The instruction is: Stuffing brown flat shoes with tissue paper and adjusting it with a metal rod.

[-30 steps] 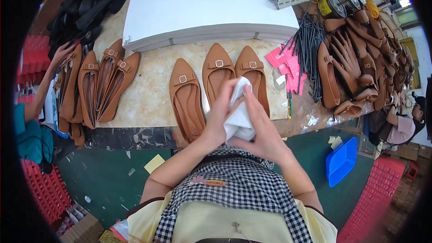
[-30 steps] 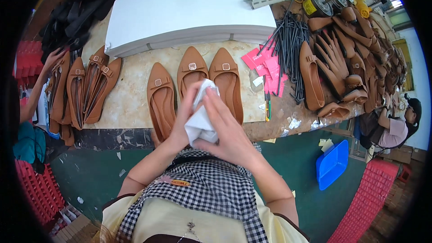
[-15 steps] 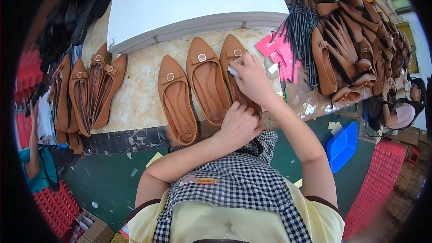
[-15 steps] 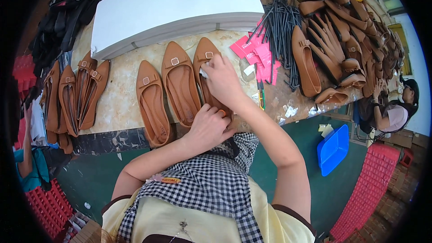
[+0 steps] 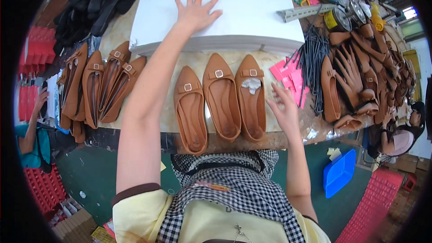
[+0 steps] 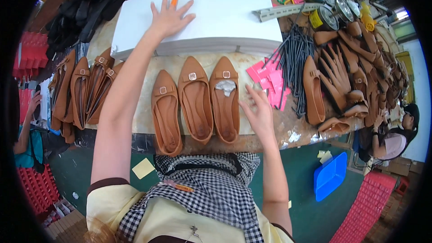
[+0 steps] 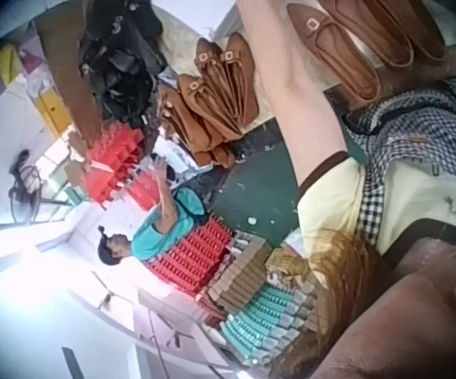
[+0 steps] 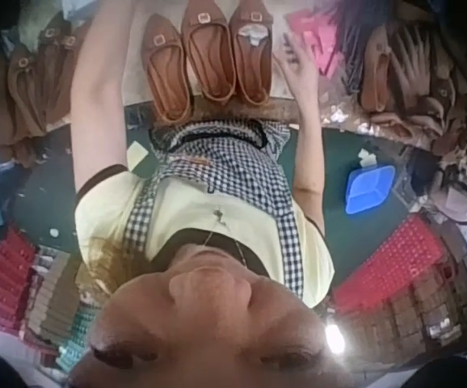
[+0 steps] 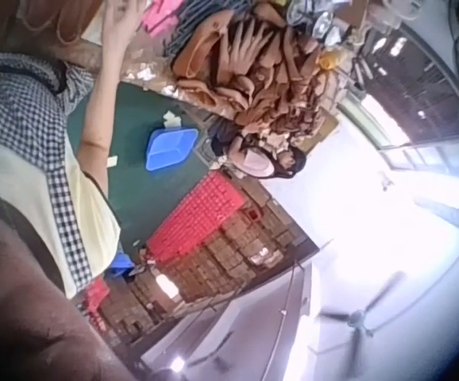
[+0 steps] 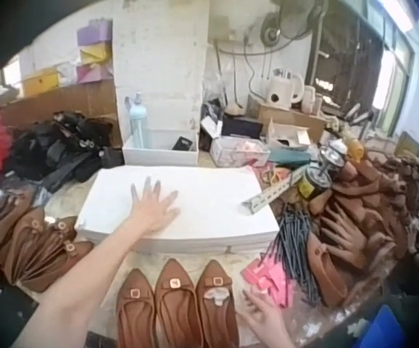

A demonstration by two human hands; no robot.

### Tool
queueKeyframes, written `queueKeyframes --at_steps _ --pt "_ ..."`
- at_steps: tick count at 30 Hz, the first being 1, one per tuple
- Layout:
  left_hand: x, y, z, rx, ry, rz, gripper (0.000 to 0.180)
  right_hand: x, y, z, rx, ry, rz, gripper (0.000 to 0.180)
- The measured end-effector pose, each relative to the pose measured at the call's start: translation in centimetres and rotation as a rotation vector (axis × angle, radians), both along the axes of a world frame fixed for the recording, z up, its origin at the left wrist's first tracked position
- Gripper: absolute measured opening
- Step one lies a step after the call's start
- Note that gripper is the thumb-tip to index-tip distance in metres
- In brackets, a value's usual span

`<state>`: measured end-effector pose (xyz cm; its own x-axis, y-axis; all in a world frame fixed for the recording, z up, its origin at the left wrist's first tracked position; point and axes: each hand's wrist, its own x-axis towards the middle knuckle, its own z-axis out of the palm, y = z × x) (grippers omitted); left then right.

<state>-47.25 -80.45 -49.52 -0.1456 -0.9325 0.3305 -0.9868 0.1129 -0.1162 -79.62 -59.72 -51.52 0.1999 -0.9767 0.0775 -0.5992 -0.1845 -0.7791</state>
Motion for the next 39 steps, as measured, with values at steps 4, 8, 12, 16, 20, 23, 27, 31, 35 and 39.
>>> queueKeyframes --at_steps 4,8,12,16,20,23,27,31,35,39 --pt "-2.1 0.9 -1.2 -0.094 0.235 0.008 0.049 -0.2 2.6 1.0 0.075 -0.068 -0.139 0.056" --pt "-8.0 8.5 3.4 0.0 0.599 -0.425 0.015 1.1 2.7 2.8 0.171 -0.594 -0.212 0.062" --pt "-10.6 20.7 6.5 -0.032 0.795 -0.864 0.019 0.5 2.0 1.0 1.012 -1.598 -0.169 0.063" --pt "-8.5 22.9 5.7 0.02 1.11 -0.878 0.031 5.3 4.1 4.5 0.978 -1.25 0.097 0.054" --pt "-6.3 24.8 2.5 -0.104 1.226 -0.299 0.035 6.2 0.9 4.9 0.478 -0.575 0.191 0.065" --pt "-6.1 23.0 2.2 -0.035 1.39 -0.018 0.047 8.2 3.1 8.1 0.013 -0.234 0.48 0.092" --pt "-6.1 22.7 1.3 0.529 2.348 0.153 0.044 9.2 0.6 4.6 0.023 -0.221 0.233 0.06" --pt "-7.6 26.9 -0.9 0.51 0.627 -0.351 0.034 7.7 -2.4 1.8 0.576 -0.737 0.032 0.03" --pt "-9.6 29.5 -1.0 0.285 0.695 -0.521 0.029 9.8 -1.2 -0.2 -0.046 0.221 0.418 0.023" --pt "-10.2 29.0 -1.1 0.381 0.646 -0.498 0.026 15.0 -4.6 -2.9 -0.547 0.733 0.383 0.007"
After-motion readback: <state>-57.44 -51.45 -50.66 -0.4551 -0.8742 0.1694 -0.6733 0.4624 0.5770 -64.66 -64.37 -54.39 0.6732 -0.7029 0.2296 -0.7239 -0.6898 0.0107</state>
